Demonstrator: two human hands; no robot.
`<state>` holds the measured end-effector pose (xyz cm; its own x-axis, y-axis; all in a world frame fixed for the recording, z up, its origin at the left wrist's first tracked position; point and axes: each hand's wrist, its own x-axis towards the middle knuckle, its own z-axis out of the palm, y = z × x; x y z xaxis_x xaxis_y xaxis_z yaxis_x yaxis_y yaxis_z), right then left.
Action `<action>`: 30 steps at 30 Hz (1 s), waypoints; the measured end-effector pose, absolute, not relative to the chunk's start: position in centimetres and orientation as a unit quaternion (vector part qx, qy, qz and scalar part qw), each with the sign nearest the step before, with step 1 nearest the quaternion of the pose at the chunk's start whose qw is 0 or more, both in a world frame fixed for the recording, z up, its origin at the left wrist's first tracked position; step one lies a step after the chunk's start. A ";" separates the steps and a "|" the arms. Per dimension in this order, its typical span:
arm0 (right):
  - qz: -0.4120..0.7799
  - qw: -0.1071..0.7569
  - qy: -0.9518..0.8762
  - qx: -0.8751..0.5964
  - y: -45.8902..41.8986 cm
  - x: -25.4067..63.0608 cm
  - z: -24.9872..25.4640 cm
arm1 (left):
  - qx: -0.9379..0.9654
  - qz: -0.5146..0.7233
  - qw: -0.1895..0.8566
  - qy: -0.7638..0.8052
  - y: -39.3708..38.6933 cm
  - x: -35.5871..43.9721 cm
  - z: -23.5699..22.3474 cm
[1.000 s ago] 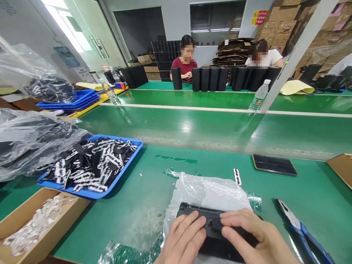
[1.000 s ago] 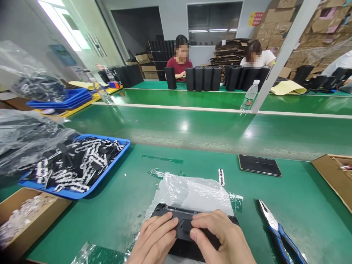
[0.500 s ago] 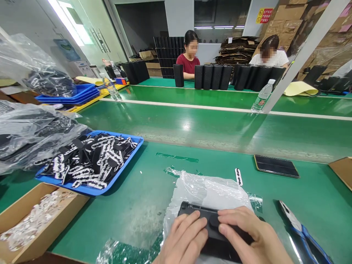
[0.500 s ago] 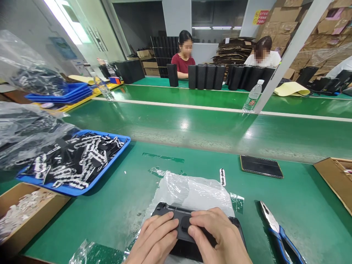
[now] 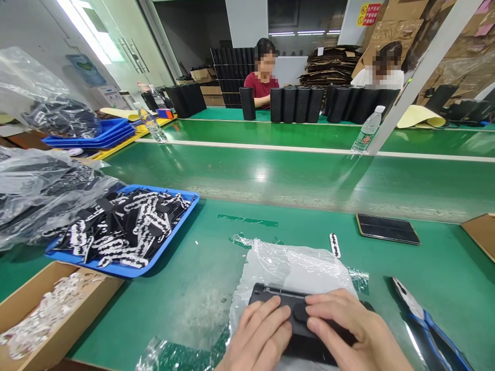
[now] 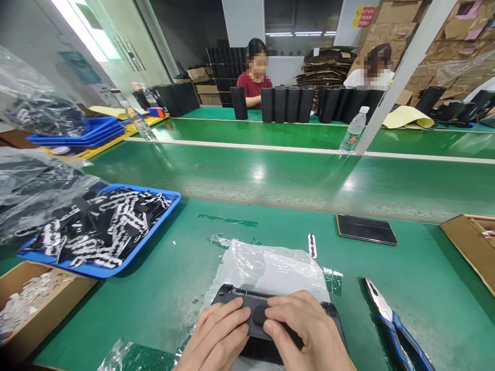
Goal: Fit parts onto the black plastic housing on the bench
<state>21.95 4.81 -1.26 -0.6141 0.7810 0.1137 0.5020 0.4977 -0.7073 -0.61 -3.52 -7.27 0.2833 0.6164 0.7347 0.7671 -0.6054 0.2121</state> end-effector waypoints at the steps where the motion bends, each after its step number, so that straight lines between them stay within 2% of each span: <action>1: 0.321 0.217 -0.841 -0.378 4.8 22.0 -1.3 | -0.795 -0.410 0.096 -0.437 -3.5 -0.6 -7.2; 10: 0.296 0.256 -0.850 -0.352 4.4 22.0 -1.2 | -0.808 -0.357 0.124 -0.451 -3.3 -0.4 -5.5; 15: 0.291 0.239 -0.865 -0.332 4.5 22.2 -1.2 | -0.778 -0.397 0.099 -0.477 -3.3 0.1 -5.4; 22: 0.275 0.240 -0.876 -0.315 4.7 22.1 -0.8 | -0.824 -0.344 0.118 -0.435 -3.0 -1.1 -5.3; 30: 0.236 0.277 -0.877 -0.313 4.5 22.2 -0.5 | -0.806 -0.321 0.064 -0.494 -3.9 -0.2 -4.2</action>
